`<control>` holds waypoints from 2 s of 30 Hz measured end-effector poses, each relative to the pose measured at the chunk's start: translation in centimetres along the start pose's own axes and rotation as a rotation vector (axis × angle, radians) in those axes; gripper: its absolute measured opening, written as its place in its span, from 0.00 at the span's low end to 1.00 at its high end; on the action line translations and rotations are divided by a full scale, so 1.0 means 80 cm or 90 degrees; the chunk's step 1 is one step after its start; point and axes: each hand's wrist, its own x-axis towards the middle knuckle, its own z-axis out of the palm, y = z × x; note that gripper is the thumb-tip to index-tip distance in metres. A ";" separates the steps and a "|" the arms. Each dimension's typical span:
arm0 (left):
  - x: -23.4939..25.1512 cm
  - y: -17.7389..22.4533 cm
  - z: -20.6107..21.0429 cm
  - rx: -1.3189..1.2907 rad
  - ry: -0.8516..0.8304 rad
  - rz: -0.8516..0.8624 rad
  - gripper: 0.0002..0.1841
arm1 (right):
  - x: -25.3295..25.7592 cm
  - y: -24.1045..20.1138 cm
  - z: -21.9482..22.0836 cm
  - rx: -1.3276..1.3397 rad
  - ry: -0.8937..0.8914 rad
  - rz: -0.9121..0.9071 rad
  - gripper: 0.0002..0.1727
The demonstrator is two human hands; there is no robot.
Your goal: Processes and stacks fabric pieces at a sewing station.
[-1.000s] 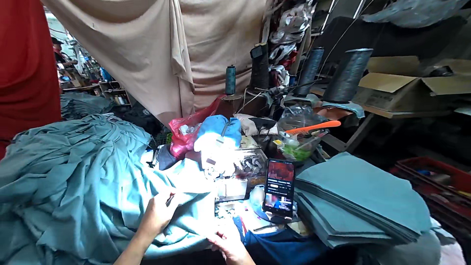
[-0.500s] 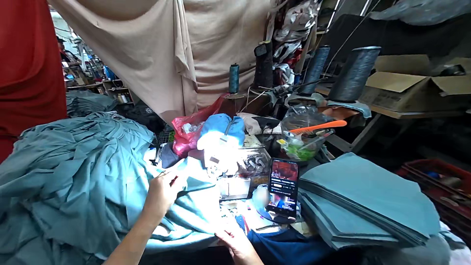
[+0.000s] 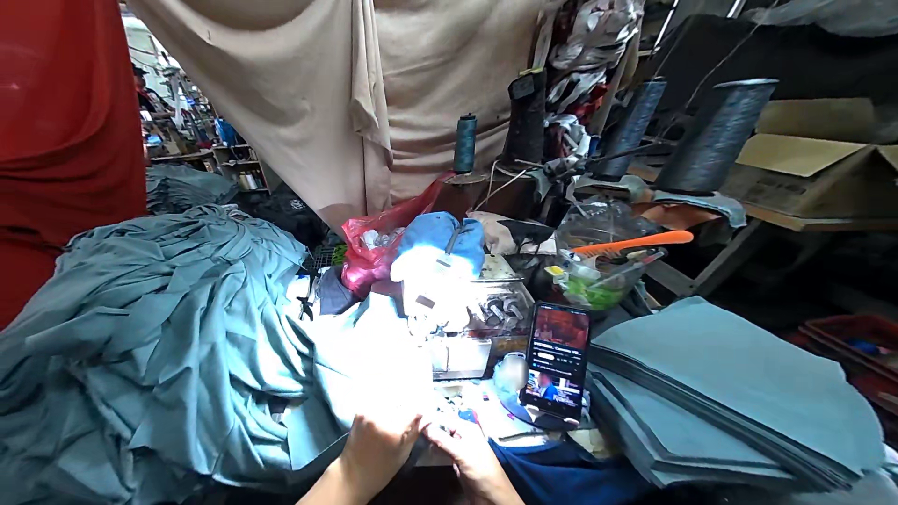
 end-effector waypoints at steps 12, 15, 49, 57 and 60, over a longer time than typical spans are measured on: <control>0.021 -0.011 0.011 0.014 0.014 -0.051 0.11 | 0.038 -0.021 0.015 -0.035 0.031 0.020 0.03; 0.012 -0.012 0.017 0.004 0.025 -0.025 0.11 | 0.028 -0.015 0.017 -0.034 0.028 0.010 0.03; 0.025 0.003 0.000 0.104 -0.052 -0.042 0.13 | 0.024 -0.018 0.005 -0.127 0.020 0.007 0.06; 0.103 -0.004 0.015 0.067 -0.229 -0.189 0.12 | 0.064 -0.051 0.020 -0.226 0.123 -0.044 0.11; 0.128 -0.022 0.018 -0.007 -0.317 -0.260 0.16 | 0.081 -0.057 0.022 -0.270 0.141 -0.048 0.15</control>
